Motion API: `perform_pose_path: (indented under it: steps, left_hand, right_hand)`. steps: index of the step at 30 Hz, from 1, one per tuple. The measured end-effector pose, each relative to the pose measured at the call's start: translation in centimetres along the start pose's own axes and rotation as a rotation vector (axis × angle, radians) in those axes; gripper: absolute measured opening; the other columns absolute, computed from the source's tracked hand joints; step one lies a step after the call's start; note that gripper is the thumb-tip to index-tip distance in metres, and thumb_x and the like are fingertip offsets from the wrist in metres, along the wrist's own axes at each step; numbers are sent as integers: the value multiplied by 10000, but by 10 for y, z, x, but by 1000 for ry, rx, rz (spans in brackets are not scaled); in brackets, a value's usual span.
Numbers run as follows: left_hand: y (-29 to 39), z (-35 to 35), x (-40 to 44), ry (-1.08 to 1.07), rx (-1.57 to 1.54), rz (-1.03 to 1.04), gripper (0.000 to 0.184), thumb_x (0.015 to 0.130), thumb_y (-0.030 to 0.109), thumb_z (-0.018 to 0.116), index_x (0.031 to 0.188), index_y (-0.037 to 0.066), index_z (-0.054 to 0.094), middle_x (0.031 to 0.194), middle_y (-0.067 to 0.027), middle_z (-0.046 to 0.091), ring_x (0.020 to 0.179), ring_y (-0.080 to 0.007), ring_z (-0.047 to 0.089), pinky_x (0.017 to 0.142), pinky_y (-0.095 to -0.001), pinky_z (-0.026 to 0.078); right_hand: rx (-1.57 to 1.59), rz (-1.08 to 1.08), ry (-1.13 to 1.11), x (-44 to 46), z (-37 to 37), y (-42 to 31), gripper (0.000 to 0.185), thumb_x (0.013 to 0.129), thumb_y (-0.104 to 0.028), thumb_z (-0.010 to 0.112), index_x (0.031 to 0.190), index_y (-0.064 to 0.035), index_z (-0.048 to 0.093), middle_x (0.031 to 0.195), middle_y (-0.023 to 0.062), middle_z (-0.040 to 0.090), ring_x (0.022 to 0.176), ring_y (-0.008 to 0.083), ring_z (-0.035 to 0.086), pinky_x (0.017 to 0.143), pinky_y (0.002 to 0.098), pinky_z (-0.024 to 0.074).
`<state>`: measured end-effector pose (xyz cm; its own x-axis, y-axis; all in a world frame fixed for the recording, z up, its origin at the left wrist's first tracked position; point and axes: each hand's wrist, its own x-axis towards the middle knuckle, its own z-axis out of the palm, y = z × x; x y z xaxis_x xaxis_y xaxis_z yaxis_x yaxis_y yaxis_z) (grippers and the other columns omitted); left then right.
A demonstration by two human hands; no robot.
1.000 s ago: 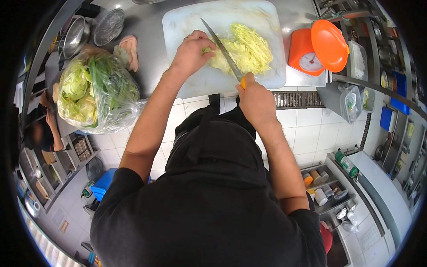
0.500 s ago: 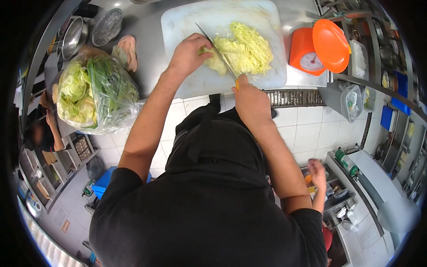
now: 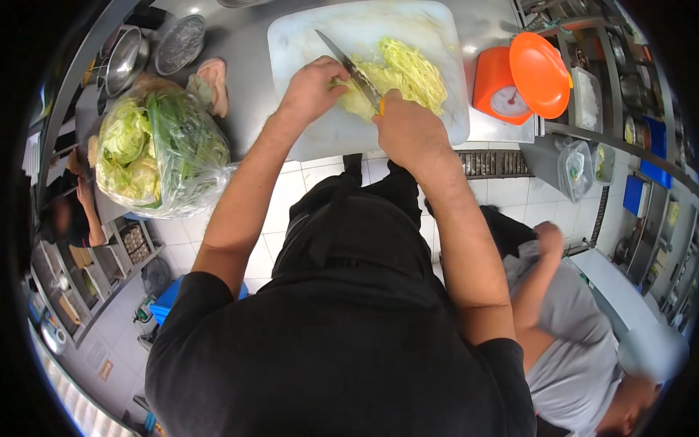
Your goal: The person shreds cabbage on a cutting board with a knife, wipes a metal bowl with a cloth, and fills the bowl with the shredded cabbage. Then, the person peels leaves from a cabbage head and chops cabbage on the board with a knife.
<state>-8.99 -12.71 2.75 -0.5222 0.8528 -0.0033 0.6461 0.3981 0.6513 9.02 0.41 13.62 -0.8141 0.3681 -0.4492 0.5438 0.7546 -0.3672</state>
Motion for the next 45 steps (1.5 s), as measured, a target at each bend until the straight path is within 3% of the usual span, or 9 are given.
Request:
perform_pose_path:
  steps: [7, 17, 27, 32, 35, 38, 45]
  left_hand:
    - [3, 4, 0, 32, 24, -40, 182, 836, 80, 809, 987, 47, 714, 1060, -91, 703, 932, -305, 703, 845, -416, 573]
    - [-1, 8, -5, 95, -22, -22, 157, 840, 87, 806, 958, 43, 713, 1048, -100, 707, 927, -313, 707, 839, -417, 578]
    - [-5, 5, 1, 23, 4, -44, 162, 858, 108, 791, 984, 42, 712, 1046, -113, 713, 922, -313, 714, 837, -415, 579]
    - [-5, 4, -1, 28, -19, -61, 180, 863, 115, 796, 1004, 42, 710, 1064, -104, 710, 922, -302, 709, 831, -402, 575]
    - [-3, 6, -6, 73, -50, -45, 182, 865, 111, 796, 1009, 41, 709, 1073, -103, 703, 919, -293, 706, 837, -398, 575]
    - [-6, 7, -7, 80, -71, -30, 173, 868, 95, 787, 1011, 38, 708, 1069, -105, 697, 916, -290, 704, 843, -397, 575]
    - [-4, 2, -4, 53, -61, -71, 161, 874, 78, 776, 1009, 31, 701, 1063, -112, 690, 920, -294, 701, 838, -396, 572]
  right_hand:
    - [-65, 48, -63, -27, -5, -16, 284, 1060, -244, 588, 1118, 26, 526, 923, 270, 744, 891, 446, 751, 812, 539, 590]
    - [-18, 178, -8, 2, 80, -1, 348, 1084, -304, 573, 1163, 18, 468, 899, 266, 743, 863, 460, 750, 785, 552, 594]
    - [-66, 40, -51, -6, 8, -17, 329, 1068, -278, 590, 1159, 24, 495, 888, 261, 743, 874, 458, 746, 786, 545, 589]
    - [-28, 55, -9, -16, 36, -14, 355, 1064, -297, 594, 1170, 24, 488, 884, 287, 726, 879, 478, 729, 781, 567, 570]
    - [-42, 153, 9, 4, 78, -6, 330, 1074, -276, 581, 1176, 25, 493, 877, 259, 745, 872, 436, 759, 775, 507, 608]
    - [-7, 82, 57, 17, 79, 2, 330, 1073, -279, 583, 1171, 23, 496, 880, 276, 739, 895, 456, 752, 797, 532, 598]
    - [1, 69, -70, -12, 12, -25, 309, 1074, -264, 576, 1154, 25, 502, 902, 291, 736, 912, 471, 745, 820, 551, 585]
